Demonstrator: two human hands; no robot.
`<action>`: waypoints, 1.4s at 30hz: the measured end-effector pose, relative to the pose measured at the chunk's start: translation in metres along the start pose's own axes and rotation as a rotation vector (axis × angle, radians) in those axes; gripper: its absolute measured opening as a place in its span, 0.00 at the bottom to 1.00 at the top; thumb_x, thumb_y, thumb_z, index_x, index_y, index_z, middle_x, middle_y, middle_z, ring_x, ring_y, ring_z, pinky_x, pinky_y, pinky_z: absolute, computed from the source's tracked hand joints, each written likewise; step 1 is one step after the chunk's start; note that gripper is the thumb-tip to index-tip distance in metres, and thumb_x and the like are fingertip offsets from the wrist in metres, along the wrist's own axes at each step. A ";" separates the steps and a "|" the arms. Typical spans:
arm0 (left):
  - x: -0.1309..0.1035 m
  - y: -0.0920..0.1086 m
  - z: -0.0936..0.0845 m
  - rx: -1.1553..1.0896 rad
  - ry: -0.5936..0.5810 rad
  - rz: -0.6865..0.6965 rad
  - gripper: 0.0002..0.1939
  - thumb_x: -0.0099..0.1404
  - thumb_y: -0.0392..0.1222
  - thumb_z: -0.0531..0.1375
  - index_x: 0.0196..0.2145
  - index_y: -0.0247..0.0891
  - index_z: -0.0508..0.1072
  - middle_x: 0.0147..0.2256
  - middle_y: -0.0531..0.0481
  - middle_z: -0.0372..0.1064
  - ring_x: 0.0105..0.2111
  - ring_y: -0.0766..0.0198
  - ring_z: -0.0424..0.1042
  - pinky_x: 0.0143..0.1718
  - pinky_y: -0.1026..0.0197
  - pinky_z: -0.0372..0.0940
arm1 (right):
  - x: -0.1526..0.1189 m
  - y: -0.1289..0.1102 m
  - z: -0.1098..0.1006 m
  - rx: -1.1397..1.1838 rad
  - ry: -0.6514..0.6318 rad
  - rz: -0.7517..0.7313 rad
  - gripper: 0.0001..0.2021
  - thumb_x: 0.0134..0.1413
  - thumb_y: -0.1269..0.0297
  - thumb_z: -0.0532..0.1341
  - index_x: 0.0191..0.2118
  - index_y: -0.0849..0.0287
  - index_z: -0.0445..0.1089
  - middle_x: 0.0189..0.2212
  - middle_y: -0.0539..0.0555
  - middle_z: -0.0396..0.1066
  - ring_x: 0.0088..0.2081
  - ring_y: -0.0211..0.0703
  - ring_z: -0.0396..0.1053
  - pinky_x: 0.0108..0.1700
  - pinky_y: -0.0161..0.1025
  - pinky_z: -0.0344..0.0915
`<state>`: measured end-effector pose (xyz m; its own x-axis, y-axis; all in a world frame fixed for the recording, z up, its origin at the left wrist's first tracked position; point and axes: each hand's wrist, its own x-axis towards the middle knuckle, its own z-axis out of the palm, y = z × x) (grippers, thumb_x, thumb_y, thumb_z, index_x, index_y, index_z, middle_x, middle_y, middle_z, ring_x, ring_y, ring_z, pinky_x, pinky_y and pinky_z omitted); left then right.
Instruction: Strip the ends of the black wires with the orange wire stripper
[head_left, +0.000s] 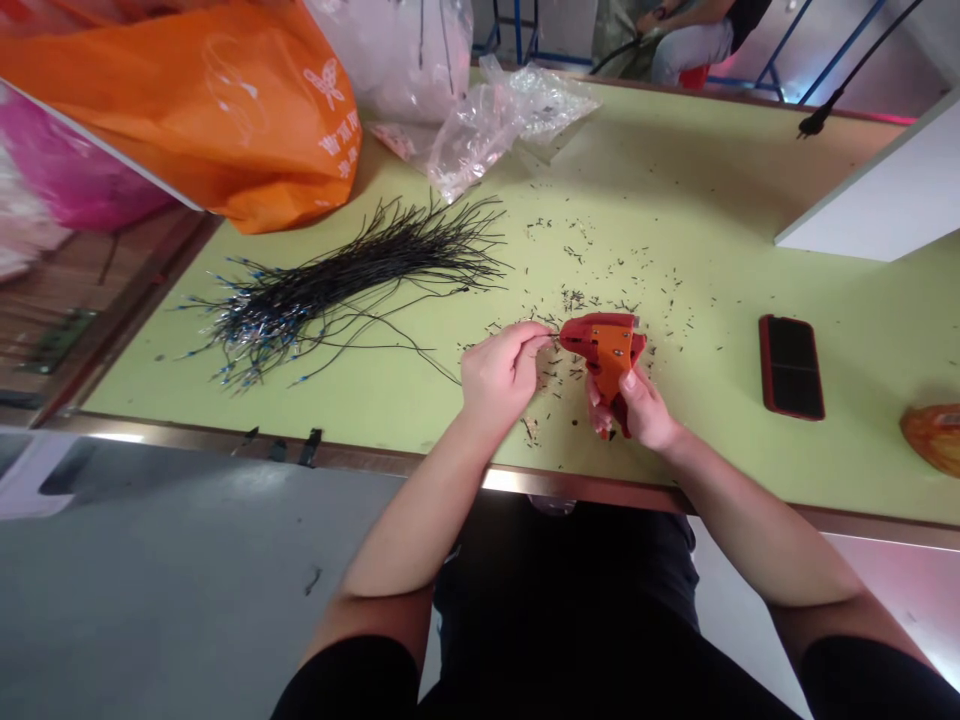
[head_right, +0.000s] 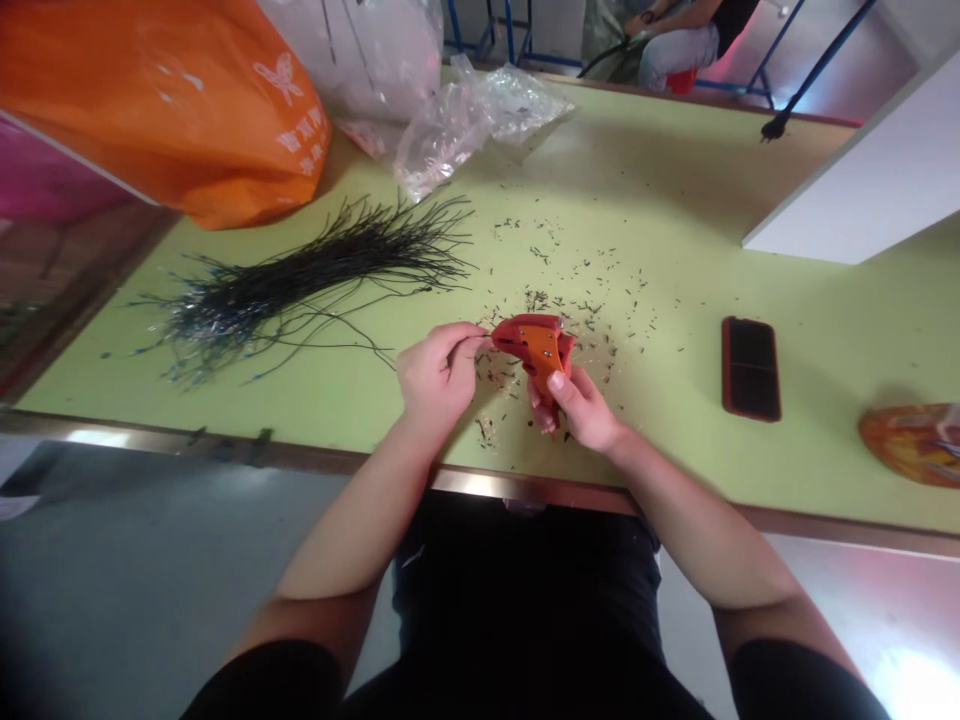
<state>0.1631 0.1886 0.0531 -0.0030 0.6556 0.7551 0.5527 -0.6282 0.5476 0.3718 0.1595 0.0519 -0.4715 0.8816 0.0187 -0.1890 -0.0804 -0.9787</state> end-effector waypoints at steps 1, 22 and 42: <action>0.001 -0.003 -0.001 0.002 0.013 -0.016 0.08 0.78 0.38 0.61 0.41 0.41 0.82 0.33 0.54 0.85 0.32 0.68 0.84 0.36 0.66 0.74 | 0.000 0.000 0.000 0.014 -0.009 -0.033 0.33 0.62 0.24 0.61 0.32 0.54 0.70 0.18 0.45 0.64 0.16 0.38 0.62 0.20 0.39 0.66; -0.006 0.010 0.009 0.110 -0.064 0.240 0.05 0.76 0.37 0.63 0.41 0.43 0.80 0.25 0.56 0.77 0.24 0.69 0.75 0.29 0.64 0.67 | 0.004 0.008 0.002 0.154 0.038 -0.117 0.35 0.65 0.24 0.57 0.45 0.55 0.76 0.30 0.55 0.77 0.32 0.50 0.77 0.35 0.47 0.78; -0.009 0.014 0.009 0.065 -0.071 0.311 0.05 0.77 0.36 0.62 0.48 0.45 0.76 0.29 0.58 0.81 0.25 0.69 0.78 0.30 0.64 0.70 | 0.005 0.015 -0.001 0.039 0.125 -0.053 0.38 0.59 0.18 0.53 0.46 0.50 0.72 0.28 0.55 0.73 0.31 0.55 0.76 0.33 0.54 0.80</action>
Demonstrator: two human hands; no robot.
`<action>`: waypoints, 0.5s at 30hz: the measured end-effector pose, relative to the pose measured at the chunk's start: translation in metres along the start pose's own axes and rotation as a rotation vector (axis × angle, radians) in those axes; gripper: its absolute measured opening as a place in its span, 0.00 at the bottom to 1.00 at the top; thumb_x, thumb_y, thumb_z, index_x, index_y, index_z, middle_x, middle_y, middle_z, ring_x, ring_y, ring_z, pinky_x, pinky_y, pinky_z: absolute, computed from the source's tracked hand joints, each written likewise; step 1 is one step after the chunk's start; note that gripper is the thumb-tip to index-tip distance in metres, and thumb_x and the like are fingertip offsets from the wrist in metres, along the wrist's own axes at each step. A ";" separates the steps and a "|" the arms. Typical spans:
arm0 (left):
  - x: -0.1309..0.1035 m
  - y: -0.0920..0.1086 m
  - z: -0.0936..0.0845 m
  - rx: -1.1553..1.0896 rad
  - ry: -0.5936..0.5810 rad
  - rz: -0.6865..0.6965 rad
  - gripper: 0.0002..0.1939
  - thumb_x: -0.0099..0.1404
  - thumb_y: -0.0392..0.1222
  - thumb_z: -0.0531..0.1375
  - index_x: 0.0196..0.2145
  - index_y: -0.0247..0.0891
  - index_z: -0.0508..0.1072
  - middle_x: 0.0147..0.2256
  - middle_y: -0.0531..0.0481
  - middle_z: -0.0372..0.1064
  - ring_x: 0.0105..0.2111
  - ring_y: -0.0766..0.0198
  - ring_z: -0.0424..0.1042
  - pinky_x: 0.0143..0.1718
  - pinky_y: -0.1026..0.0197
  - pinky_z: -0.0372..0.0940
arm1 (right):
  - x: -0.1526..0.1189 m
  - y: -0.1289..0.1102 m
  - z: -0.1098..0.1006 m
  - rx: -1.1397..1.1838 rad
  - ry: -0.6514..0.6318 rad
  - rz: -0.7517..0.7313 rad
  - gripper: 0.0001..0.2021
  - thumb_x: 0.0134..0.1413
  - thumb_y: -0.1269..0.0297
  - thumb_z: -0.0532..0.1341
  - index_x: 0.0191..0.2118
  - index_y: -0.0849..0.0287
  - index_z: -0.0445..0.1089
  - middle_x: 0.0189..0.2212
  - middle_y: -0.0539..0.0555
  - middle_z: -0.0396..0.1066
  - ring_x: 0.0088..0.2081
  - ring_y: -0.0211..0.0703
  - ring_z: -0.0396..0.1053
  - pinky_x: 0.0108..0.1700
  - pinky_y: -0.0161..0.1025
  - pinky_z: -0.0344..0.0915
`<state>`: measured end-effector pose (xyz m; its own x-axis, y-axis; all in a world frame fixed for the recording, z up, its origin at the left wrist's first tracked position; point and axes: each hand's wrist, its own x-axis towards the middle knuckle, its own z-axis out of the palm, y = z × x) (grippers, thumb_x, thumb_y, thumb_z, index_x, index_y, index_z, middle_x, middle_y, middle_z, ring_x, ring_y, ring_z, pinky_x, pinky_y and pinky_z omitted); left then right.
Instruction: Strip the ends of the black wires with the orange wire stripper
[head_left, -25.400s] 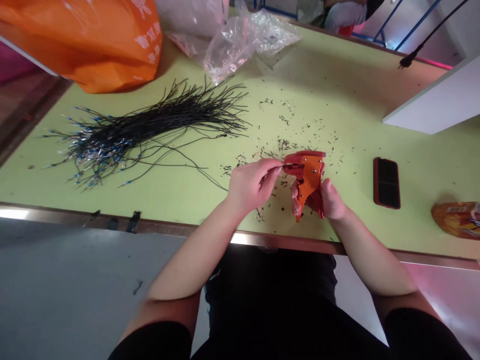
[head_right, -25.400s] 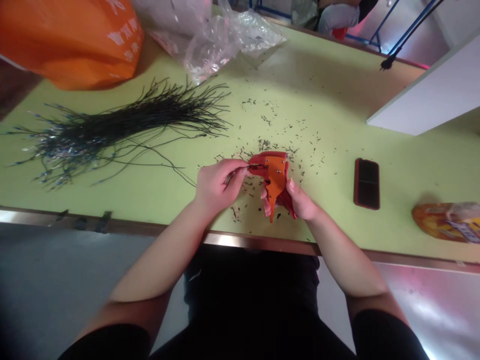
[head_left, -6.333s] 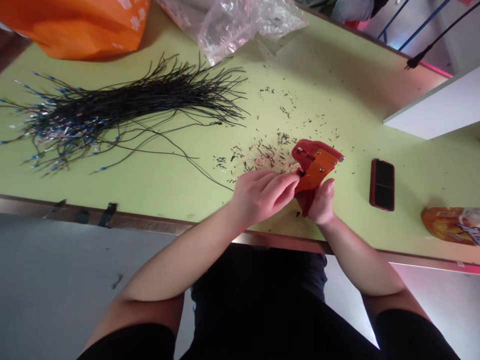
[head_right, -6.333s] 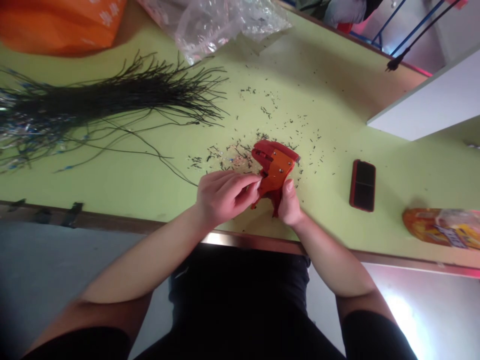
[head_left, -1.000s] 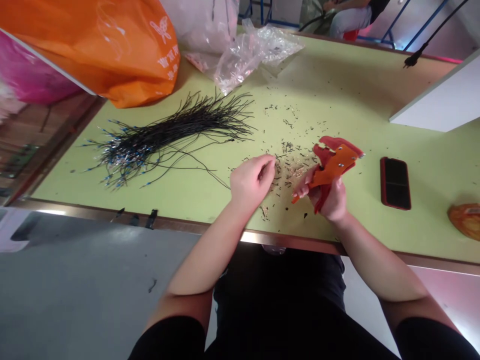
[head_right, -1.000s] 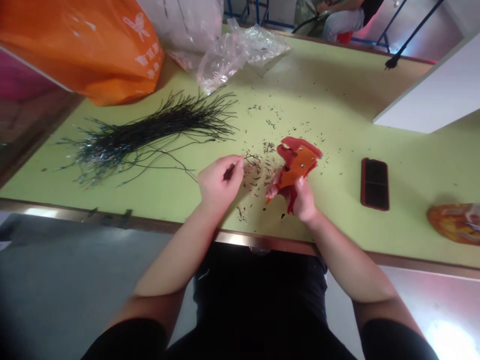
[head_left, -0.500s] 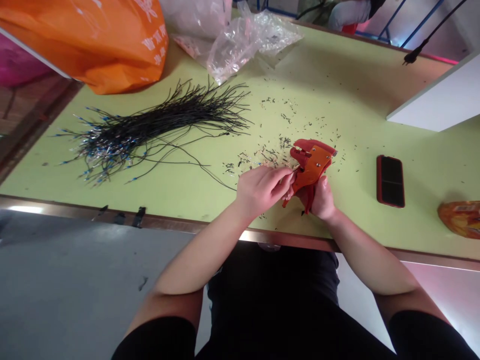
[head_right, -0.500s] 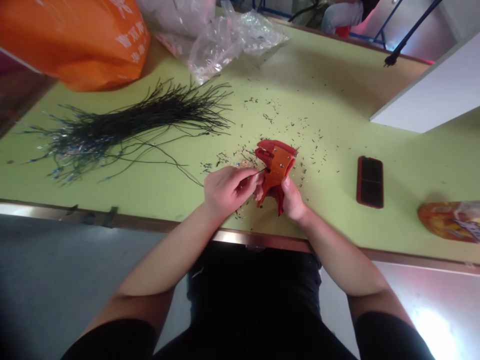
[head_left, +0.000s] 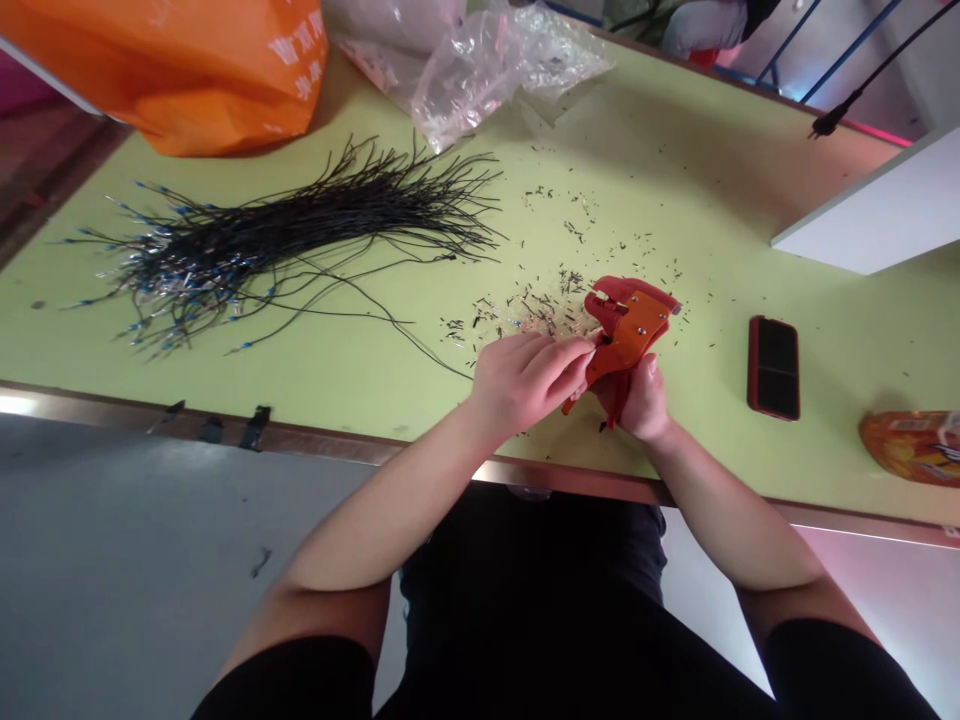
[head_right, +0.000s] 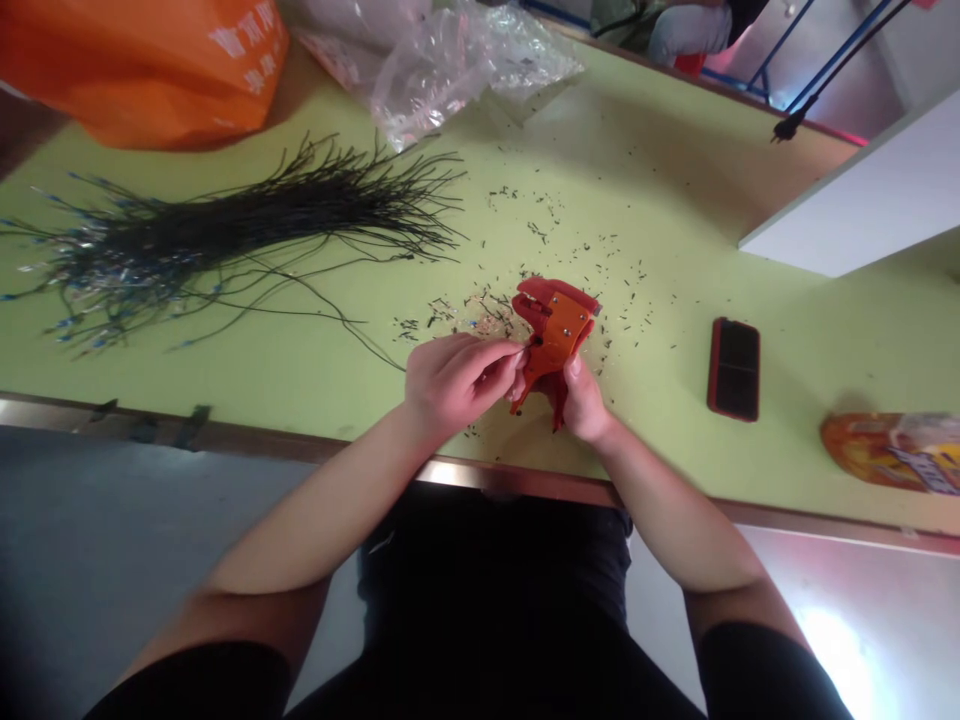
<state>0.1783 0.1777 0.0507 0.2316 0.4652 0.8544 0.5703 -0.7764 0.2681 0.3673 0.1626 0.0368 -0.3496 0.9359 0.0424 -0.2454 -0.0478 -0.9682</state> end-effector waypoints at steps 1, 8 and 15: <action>0.000 0.000 0.000 -0.007 0.012 0.004 0.06 0.76 0.36 0.63 0.48 0.45 0.76 0.29 0.58 0.81 0.25 0.69 0.78 0.30 0.64 0.70 | 0.000 0.001 -0.001 0.002 -0.011 -0.005 0.37 0.60 0.19 0.52 0.46 0.50 0.73 0.29 0.55 0.73 0.32 0.56 0.76 0.33 0.54 0.80; 0.000 0.001 -0.003 -0.021 -0.029 0.032 0.06 0.76 0.36 0.63 0.47 0.46 0.75 0.29 0.59 0.81 0.22 0.71 0.74 0.27 0.64 0.67 | -0.003 0.002 0.001 -0.012 0.049 0.017 0.38 0.59 0.17 0.52 0.47 0.50 0.72 0.29 0.55 0.70 0.32 0.57 0.76 0.31 0.55 0.80; 0.003 0.003 -0.004 -0.064 0.051 0.052 0.07 0.75 0.35 0.64 0.48 0.44 0.74 0.27 0.59 0.80 0.21 0.71 0.73 0.27 0.65 0.66 | -0.005 -0.004 0.003 0.049 0.013 0.011 0.37 0.58 0.18 0.55 0.43 0.51 0.74 0.27 0.55 0.75 0.29 0.56 0.78 0.33 0.54 0.81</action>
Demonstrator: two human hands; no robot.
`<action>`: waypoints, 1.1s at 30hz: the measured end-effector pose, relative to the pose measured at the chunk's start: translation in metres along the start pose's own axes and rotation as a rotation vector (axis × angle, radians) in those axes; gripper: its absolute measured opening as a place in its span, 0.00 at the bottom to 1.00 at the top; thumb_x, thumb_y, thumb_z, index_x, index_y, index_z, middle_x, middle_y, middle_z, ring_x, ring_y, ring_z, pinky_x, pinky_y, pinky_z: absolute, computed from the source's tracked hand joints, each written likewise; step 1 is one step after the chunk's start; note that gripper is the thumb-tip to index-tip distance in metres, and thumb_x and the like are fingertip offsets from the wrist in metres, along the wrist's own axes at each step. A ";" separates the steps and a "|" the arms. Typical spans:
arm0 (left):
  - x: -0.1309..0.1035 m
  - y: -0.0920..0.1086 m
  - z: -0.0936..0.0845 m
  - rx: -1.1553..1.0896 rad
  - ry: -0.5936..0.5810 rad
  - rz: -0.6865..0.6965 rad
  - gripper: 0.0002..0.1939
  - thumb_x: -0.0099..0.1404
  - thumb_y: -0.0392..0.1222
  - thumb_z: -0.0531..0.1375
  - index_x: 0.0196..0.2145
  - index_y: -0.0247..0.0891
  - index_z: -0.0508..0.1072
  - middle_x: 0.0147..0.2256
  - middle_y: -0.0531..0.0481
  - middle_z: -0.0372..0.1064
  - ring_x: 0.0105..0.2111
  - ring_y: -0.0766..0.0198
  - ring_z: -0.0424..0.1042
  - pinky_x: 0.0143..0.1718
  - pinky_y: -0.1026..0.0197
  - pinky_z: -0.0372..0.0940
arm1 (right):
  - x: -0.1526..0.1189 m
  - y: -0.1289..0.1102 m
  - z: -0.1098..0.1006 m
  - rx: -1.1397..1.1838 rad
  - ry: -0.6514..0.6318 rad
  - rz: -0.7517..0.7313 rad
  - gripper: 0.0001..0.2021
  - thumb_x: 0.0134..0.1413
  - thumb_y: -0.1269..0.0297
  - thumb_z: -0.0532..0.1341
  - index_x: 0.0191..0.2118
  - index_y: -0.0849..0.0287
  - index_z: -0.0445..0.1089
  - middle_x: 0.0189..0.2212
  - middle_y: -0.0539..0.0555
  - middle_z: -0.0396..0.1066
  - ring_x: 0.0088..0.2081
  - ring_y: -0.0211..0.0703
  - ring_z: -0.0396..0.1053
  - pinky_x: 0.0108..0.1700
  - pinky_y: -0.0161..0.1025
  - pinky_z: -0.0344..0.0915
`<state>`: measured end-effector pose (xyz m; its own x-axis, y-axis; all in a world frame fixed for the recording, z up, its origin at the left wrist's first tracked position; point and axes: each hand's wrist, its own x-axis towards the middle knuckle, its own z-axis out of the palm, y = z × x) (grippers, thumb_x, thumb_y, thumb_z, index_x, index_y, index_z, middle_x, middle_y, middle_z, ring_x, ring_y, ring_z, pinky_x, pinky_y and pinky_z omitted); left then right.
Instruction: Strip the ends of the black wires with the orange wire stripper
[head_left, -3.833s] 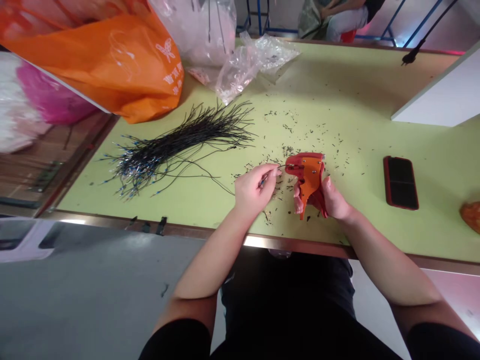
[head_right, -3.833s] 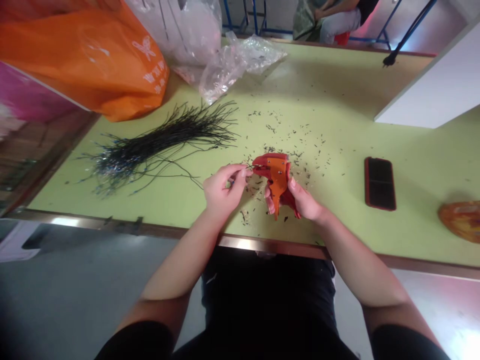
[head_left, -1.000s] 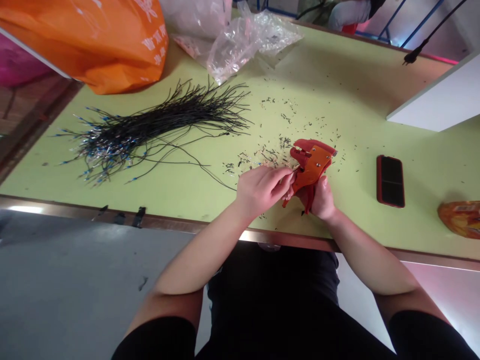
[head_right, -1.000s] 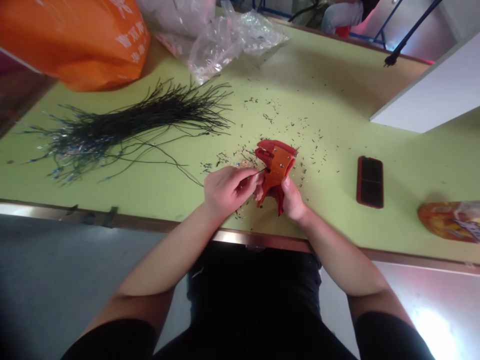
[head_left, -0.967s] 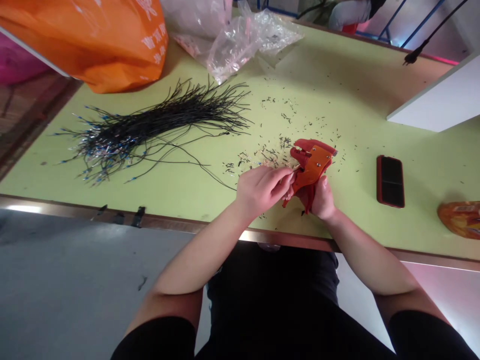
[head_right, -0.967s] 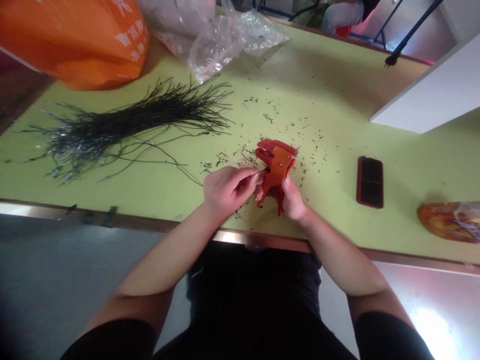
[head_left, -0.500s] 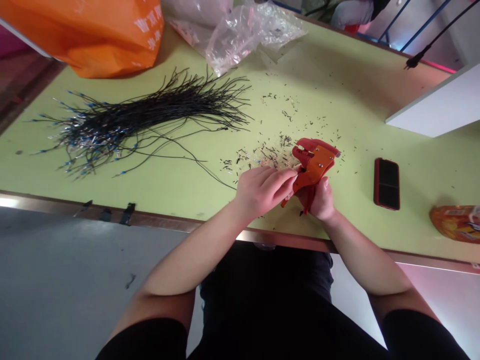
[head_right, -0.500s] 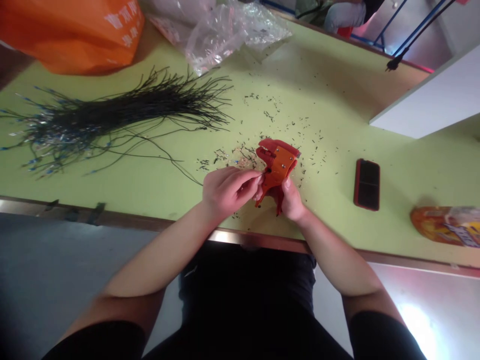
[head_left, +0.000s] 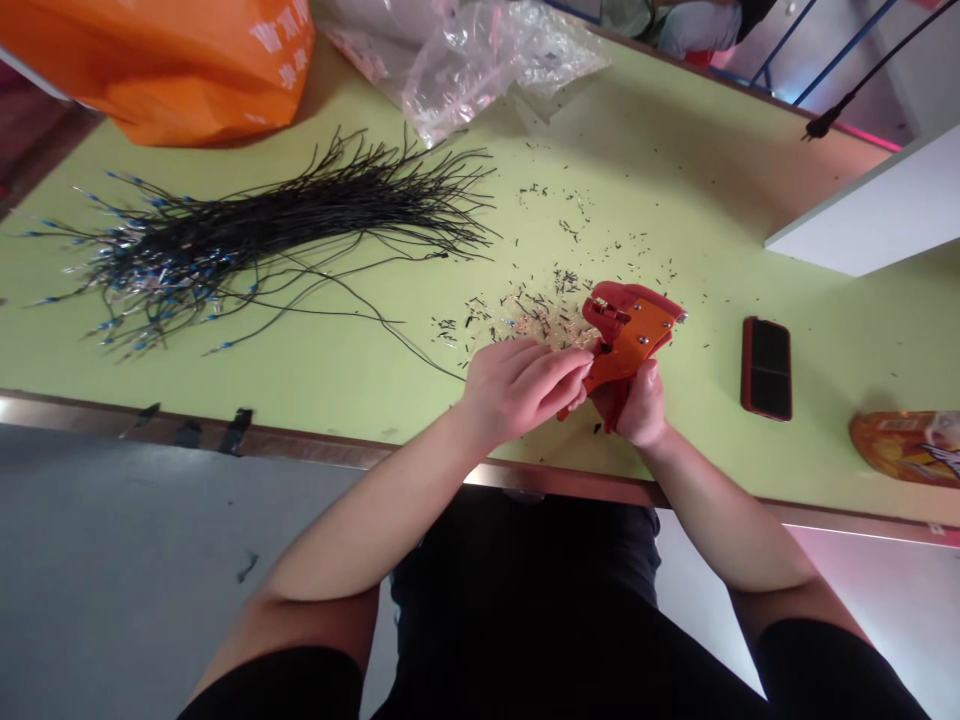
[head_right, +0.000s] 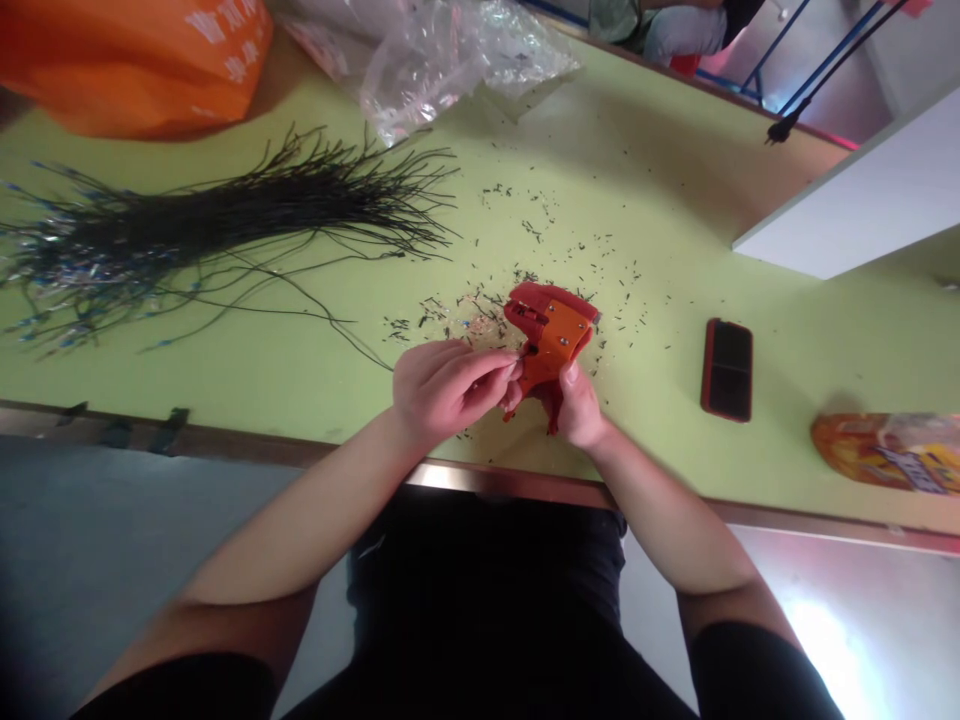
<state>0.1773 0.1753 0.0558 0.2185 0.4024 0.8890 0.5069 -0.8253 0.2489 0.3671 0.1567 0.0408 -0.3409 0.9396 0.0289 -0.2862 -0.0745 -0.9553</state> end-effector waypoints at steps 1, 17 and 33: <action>0.000 0.000 0.001 -0.001 0.011 0.000 0.07 0.75 0.35 0.64 0.48 0.43 0.74 0.27 0.59 0.80 0.21 0.71 0.73 0.27 0.66 0.66 | 0.000 0.000 0.000 0.012 -0.011 -0.007 0.37 0.59 0.18 0.55 0.42 0.51 0.75 0.27 0.55 0.75 0.29 0.55 0.78 0.33 0.54 0.81; 0.007 0.003 -0.002 -0.086 0.043 -0.034 0.06 0.75 0.31 0.63 0.47 0.40 0.74 0.28 0.59 0.81 0.22 0.74 0.75 0.28 0.69 0.68 | 0.000 -0.004 0.002 0.071 -0.052 0.026 0.42 0.57 0.15 0.51 0.43 0.52 0.77 0.27 0.57 0.75 0.35 0.61 0.80 0.35 0.58 0.82; 0.006 -0.001 -0.001 0.023 0.063 -0.051 0.09 0.73 0.30 0.64 0.46 0.42 0.75 0.23 0.62 0.75 0.20 0.73 0.70 0.26 0.68 0.63 | 0.000 -0.007 0.003 0.077 -0.090 0.034 0.46 0.55 0.14 0.52 0.52 0.54 0.76 0.39 0.62 0.80 0.46 0.62 0.82 0.43 0.58 0.84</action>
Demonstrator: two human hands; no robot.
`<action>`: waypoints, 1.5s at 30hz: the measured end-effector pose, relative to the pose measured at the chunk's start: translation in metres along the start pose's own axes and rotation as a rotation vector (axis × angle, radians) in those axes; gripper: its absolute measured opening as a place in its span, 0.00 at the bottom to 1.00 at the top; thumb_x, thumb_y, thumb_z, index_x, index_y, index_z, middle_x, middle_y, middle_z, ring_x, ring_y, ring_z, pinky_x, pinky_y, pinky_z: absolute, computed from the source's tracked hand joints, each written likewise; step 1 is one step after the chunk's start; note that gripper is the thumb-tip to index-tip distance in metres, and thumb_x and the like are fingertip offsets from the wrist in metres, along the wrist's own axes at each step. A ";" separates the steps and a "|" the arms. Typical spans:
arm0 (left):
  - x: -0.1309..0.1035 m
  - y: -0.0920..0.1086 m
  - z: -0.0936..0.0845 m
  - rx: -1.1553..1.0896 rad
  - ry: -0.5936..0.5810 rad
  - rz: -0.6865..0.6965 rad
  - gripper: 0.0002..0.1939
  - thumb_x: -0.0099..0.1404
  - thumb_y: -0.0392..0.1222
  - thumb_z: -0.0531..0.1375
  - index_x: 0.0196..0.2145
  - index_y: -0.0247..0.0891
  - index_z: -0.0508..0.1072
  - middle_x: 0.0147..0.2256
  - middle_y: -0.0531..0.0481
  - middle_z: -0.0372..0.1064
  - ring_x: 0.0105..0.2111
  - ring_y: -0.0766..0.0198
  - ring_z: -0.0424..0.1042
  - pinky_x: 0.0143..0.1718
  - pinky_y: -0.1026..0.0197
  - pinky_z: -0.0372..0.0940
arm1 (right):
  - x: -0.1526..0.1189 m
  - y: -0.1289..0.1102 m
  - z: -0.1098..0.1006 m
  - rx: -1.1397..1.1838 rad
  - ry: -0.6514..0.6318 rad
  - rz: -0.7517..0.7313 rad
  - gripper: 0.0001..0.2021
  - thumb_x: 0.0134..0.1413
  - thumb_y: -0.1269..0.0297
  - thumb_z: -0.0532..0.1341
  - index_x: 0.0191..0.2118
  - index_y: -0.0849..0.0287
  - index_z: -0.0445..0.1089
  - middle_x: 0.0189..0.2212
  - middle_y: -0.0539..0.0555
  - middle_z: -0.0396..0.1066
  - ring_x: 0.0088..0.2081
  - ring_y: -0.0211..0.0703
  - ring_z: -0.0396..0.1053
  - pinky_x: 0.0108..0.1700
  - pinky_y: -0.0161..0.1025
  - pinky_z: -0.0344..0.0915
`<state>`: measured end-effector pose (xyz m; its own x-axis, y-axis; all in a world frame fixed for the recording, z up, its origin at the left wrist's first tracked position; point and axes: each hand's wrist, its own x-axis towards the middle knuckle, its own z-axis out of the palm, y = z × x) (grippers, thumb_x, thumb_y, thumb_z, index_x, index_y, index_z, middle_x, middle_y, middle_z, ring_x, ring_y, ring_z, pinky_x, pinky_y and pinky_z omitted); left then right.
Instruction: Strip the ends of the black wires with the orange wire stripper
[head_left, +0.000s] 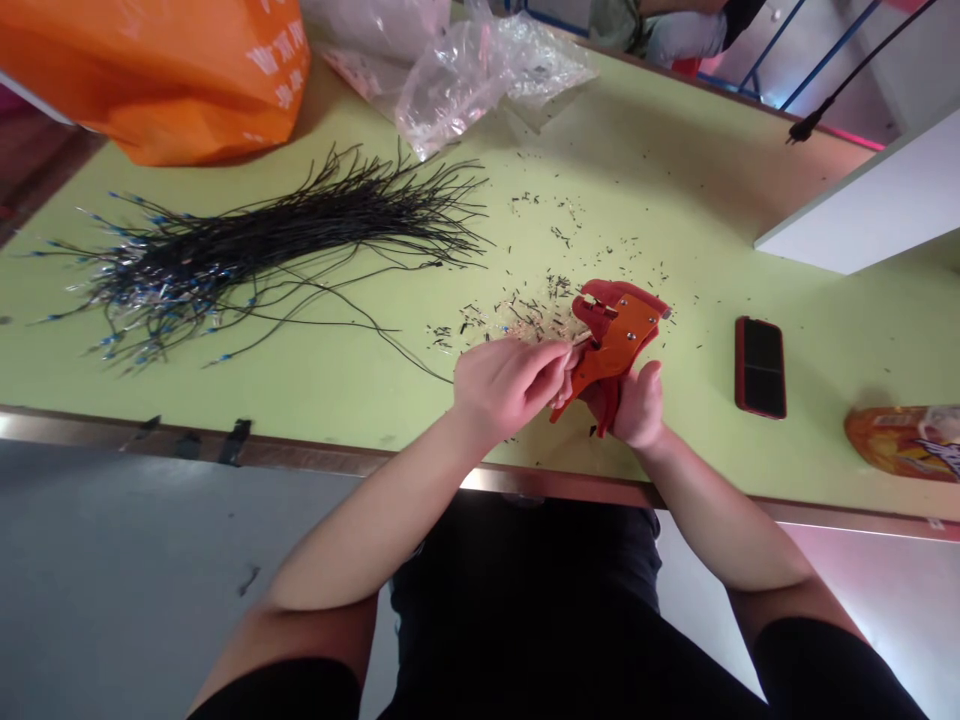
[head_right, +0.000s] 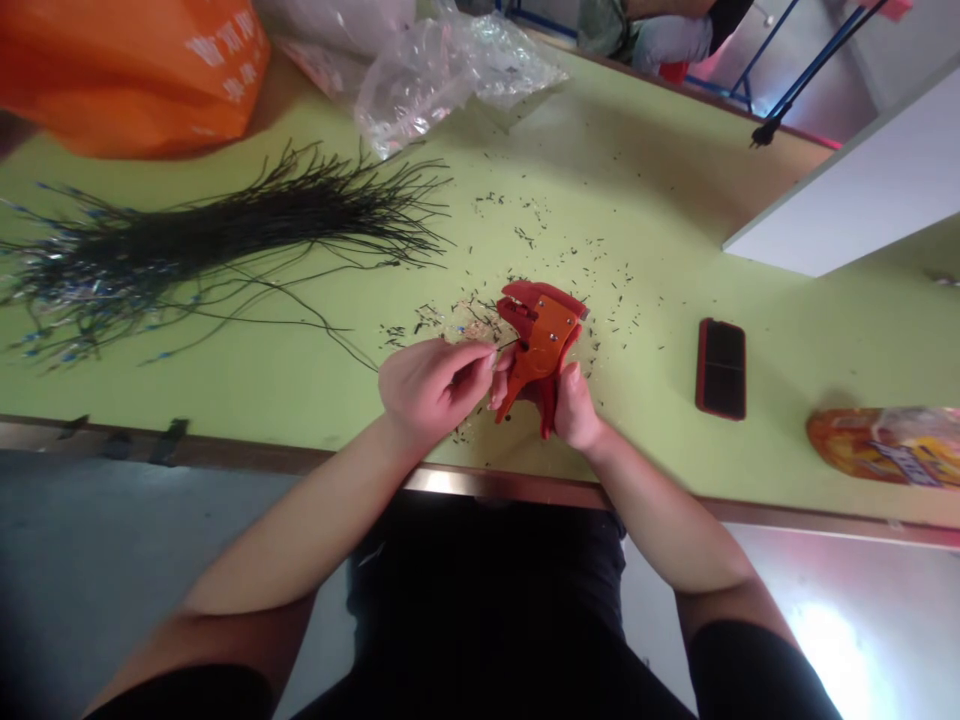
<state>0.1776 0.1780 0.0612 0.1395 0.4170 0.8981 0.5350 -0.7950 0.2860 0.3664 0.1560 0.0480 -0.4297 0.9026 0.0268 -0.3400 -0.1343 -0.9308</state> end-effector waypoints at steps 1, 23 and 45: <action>-0.001 0.000 0.001 -0.002 -0.012 0.008 0.08 0.73 0.31 0.64 0.46 0.42 0.75 0.24 0.61 0.76 0.20 0.73 0.71 0.26 0.67 0.64 | 0.000 0.002 -0.001 0.007 -0.006 -0.014 0.47 0.56 0.14 0.51 0.55 0.54 0.76 0.42 0.62 0.80 0.48 0.63 0.82 0.45 0.59 0.84; -0.003 0.005 0.003 -0.002 -0.028 0.055 0.06 0.75 0.34 0.64 0.46 0.42 0.75 0.25 0.59 0.78 0.20 0.71 0.69 0.26 0.64 0.63 | -0.001 0.007 -0.001 -0.080 0.214 0.020 0.38 0.55 0.18 0.56 0.47 0.49 0.75 0.32 0.57 0.75 0.44 0.64 0.81 0.36 0.58 0.84; -0.006 0.005 0.002 -0.077 -0.047 0.053 0.11 0.73 0.33 0.66 0.50 0.41 0.75 0.29 0.57 0.81 0.22 0.70 0.73 0.28 0.64 0.66 | -0.001 0.006 0.003 -0.144 0.166 -0.004 0.42 0.56 0.14 0.49 0.34 0.51 0.74 0.20 0.52 0.67 0.23 0.51 0.73 0.25 0.51 0.77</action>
<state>0.1810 0.1719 0.0564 0.2058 0.3927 0.8964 0.4604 -0.8471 0.2654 0.3623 0.1526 0.0440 -0.2809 0.9595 -0.0191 -0.2133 -0.0818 -0.9736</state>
